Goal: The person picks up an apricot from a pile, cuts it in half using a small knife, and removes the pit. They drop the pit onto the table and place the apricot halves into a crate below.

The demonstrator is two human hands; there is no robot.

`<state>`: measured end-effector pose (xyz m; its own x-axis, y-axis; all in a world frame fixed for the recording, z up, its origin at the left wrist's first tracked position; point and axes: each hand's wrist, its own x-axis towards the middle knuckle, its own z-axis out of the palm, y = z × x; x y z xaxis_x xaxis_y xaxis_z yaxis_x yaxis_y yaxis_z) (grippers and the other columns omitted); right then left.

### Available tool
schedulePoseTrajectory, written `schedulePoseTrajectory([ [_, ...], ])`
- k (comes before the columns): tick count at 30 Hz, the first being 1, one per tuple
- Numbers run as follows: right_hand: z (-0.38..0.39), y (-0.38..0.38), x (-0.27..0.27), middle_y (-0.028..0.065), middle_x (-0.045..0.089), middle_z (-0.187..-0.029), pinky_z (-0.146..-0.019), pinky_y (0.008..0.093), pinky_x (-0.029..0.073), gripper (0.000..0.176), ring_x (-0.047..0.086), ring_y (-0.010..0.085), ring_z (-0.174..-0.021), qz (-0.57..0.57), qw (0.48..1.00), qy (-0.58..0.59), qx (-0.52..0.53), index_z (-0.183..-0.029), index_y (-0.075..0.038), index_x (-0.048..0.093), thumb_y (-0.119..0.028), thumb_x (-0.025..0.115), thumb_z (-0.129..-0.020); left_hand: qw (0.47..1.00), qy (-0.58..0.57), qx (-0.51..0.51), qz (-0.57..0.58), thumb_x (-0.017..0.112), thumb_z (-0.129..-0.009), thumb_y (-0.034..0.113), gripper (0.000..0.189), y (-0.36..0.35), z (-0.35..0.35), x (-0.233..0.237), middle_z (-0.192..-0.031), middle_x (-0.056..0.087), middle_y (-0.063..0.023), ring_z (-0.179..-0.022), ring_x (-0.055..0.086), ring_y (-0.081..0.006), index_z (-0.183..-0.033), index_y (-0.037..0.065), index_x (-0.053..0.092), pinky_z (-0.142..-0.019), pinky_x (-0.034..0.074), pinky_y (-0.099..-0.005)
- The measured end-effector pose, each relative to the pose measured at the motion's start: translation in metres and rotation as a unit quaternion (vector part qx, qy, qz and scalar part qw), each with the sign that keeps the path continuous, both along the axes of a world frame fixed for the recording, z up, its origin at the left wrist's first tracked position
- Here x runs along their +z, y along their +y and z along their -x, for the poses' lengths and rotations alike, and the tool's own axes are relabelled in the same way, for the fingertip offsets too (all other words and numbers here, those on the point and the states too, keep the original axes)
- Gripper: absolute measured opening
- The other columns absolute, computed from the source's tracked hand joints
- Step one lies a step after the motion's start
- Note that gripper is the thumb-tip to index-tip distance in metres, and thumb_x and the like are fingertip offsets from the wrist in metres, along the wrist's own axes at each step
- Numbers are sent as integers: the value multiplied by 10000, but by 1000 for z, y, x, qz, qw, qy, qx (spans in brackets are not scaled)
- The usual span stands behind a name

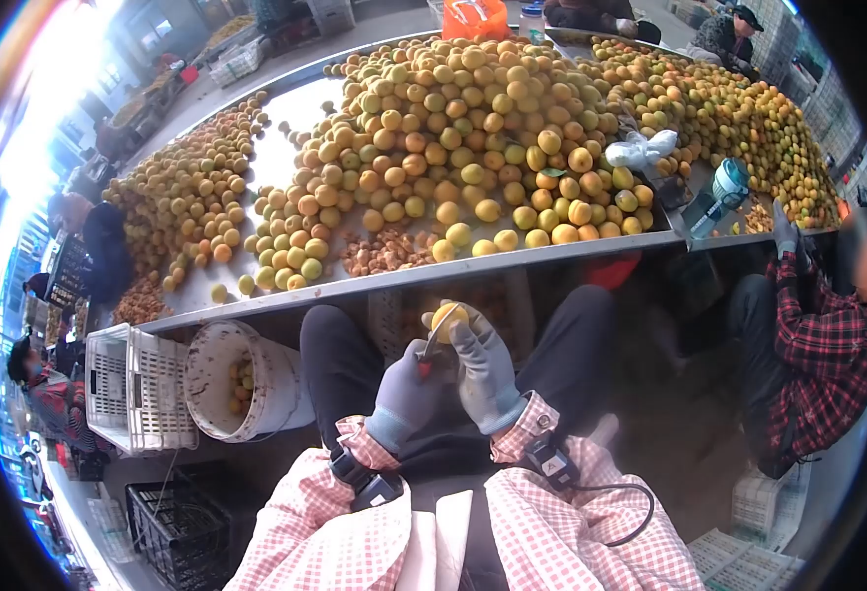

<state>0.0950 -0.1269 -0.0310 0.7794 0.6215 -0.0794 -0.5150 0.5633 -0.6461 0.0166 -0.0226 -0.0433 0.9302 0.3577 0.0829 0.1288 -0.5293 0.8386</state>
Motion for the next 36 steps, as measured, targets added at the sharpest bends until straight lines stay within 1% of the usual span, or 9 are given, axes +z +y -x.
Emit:
schedulePoseTrajectory([
  [5,1,-6,2,57,619,-1077,-814,220,470,446,591,107,-893,46,999,9,-2,-1258,-55,507,-320,627,-920,991,-48,-21,122,629,-874,98,154,1,5,-10,-805,659,-157,-690,646,-322,-993,50,543,-609,484,-371],
  [8,-2,-8,7,30,611,-1015,-743,206,455,418,567,83,-814,68,998,-9,-11,-1240,-74,528,-330,623,-923,986,-56,-48,151,603,-877,30,139,3,4,-5,-805,655,-62,-649,574,-113,-1007,32,554,-597,460,-260],
  [15,-28,-29,1,58,615,-947,-623,226,476,359,568,115,-717,-2,985,173,5,-1125,-81,565,-401,523,-967,927,-2,-1,376,628,-884,27,174,18,11,36,-835,587,15,-697,501,-33,-1048,38,569,-583,417,-192],
  [17,-26,-39,10,62,615,-949,-605,223,477,340,574,116,-709,13,981,181,68,-1113,-77,564,-383,488,-984,924,16,-20,383,602,-881,-17,257,20,6,48,-761,531,22,-519,445,-14,-1118,52,532,-441,338,-167],
  [21,-13,-37,3,59,618,-941,-561,208,473,289,587,121,-685,119,986,93,74,-1059,-68,558,-302,398,-1003,976,-71,-118,170,703,-858,67,400,20,-8,43,-943,632,-17,-783,611,-99,-1213,55,521,-692,499,-231],
  [22,-11,-36,0,44,614,-924,-605,209,486,251,587,116,-707,209,976,-27,56,-1025,-68,555,-265,404,-986,973,-33,-138,183,757,-819,193,510,22,-8,38,-1060,669,-116,-908,661,-182,-1237,58,496,-784,503,-302],
  [25,-8,-36,11,39,596,-933,-708,234,513,236,567,94,-807,122,977,152,92,-1030,-76,555,-260,411,-993,978,-19,-189,84,795,-778,185,588,17,-12,59,-1020,660,-81,-922,644,-163,-1263,51,490,-819,501,-287],
  [29,-3,-32,20,27,593,-929,-764,246,495,235,564,87,-814,152,983,42,96,-979,-87,574,-273,431,-994,972,-8,-236,5,788,-748,299,739,23,-15,54,-1011,653,-191,-900,643,-392,-1351,133,394,-757,520,-391],
  [36,2,-33,2,37,589,-1027,-848,253,463,225,572,105,-942,136,977,58,154,-1067,-79,567,-224,405,-1009,963,-10,-262,-61,790,-722,336,779,29,-20,69,-932,670,-163,-806,655,-387,-1355,115,392,-693,529,-402],
])
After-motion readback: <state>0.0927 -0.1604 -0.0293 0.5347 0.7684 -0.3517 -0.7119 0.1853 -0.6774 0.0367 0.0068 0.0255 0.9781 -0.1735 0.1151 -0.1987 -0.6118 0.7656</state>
